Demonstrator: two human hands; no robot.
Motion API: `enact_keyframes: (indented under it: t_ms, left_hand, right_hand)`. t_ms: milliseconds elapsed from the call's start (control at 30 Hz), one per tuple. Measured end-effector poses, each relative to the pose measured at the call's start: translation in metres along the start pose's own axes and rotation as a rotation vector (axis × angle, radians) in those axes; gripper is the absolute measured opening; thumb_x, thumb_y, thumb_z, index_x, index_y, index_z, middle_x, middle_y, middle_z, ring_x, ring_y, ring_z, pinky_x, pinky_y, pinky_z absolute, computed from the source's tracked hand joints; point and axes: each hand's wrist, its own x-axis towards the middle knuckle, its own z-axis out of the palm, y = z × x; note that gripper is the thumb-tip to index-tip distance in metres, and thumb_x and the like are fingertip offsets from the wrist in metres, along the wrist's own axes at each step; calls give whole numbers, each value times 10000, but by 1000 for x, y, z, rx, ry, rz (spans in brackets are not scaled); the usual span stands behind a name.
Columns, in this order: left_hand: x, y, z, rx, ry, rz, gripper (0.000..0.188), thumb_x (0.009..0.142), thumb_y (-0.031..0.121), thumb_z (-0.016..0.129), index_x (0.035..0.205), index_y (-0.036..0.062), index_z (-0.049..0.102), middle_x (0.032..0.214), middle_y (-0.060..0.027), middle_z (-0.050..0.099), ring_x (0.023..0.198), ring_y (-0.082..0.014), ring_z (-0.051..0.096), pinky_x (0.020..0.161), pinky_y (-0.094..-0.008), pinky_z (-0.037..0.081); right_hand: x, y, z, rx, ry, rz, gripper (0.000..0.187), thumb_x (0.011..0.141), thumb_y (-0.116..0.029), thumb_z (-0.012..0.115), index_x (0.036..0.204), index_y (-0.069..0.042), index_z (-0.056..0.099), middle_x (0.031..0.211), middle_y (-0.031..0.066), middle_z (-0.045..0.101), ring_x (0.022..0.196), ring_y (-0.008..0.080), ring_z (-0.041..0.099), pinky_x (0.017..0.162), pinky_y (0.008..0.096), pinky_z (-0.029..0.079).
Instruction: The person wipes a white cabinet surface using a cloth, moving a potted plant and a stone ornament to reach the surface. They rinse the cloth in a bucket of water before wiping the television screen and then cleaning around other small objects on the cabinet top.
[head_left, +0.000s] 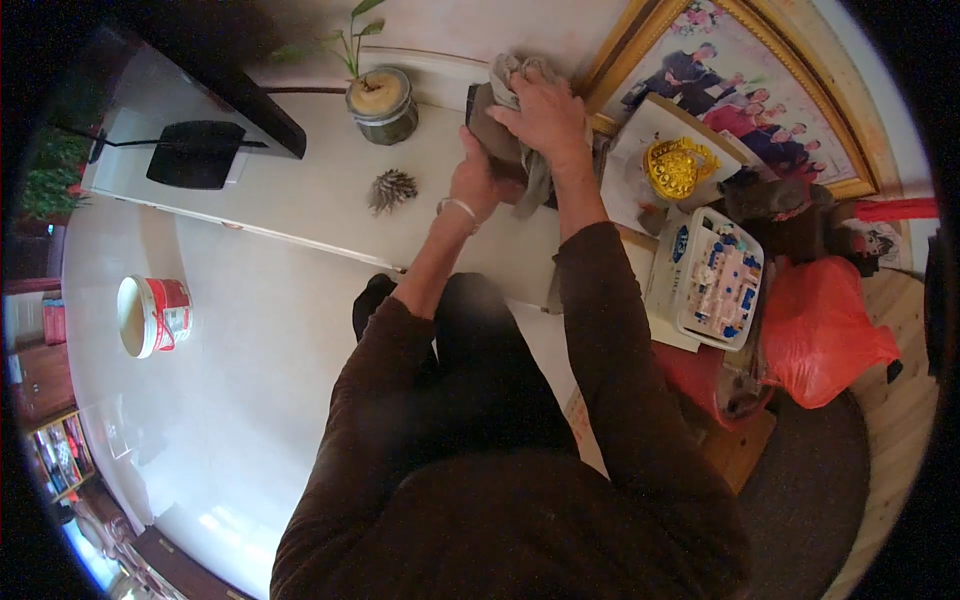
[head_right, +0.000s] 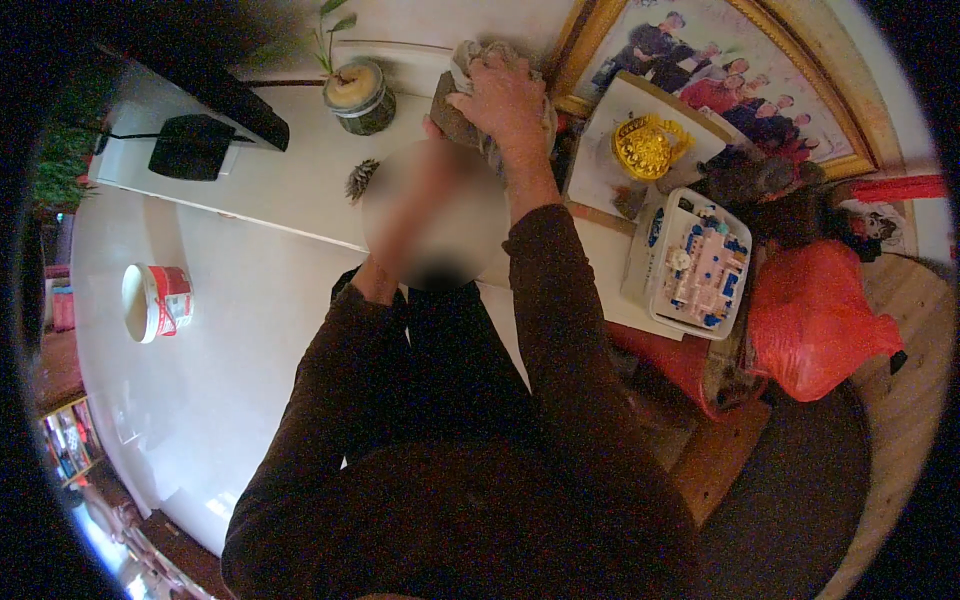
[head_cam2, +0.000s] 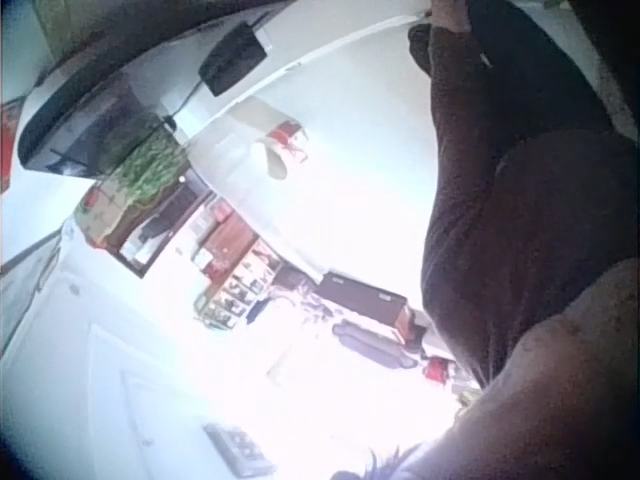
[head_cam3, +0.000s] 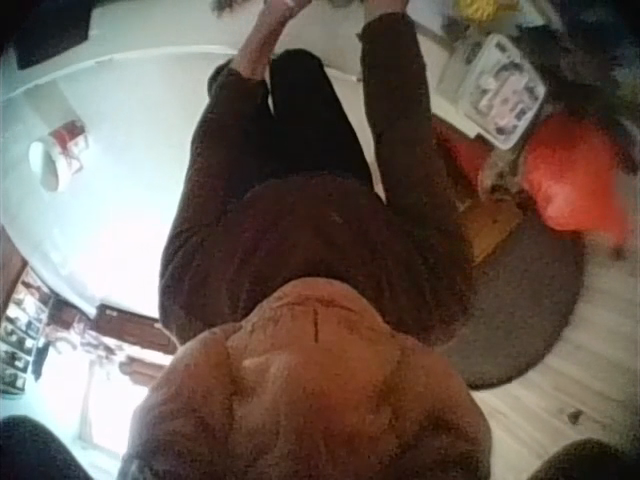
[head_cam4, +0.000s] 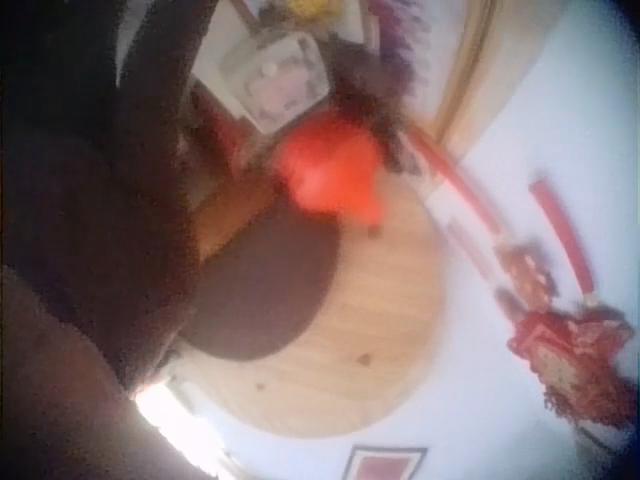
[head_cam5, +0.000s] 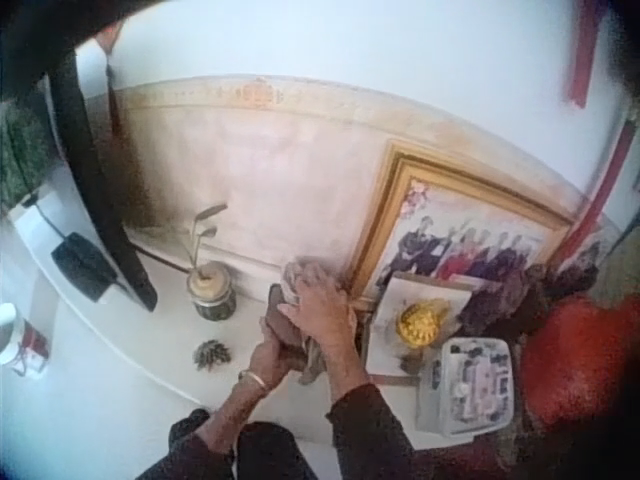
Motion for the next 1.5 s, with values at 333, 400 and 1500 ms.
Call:
enact_keyframes:
  t_ms: [333, 400, 1500]
  left_hand:
    - [8, -40, 2, 511, -59, -163, 577, 700, 210, 655, 1155, -56, 419, 770, -151, 632, 718, -316, 617, 613, -385, 482]
    - [8, -56, 5, -391, 61, -204, 397, 711, 213, 644, 1035, 17, 524, 806, -123, 638, 736, -288, 613, 627, -356, 478]
    - [-8, -15, 34, 64, 136, -170, 801, 741, 161, 633, 1366, 129, 133, 867, -111, 637, 757, -336, 615, 630, -366, 499]
  right_hand:
    - [-58, -23, -31, 112, -193, -235, 303, 644, -235, 613, 917, -104, 611, 1031, 11, 576, 949, 286, 506, 714, 408, 492]
    - [-82, -26, -24, 229, -8, -235, 329, 631, -255, 629, 919, -97, 617, 1005, 10, 584, 970, 261, 503, 723, 377, 496]
    - [-87, 9, -47, 526, 42, 7, 385, 639, -144, 622, 1022, -107, 596, 1042, 78, 591, 1008, 304, 508, 784, 365, 469]
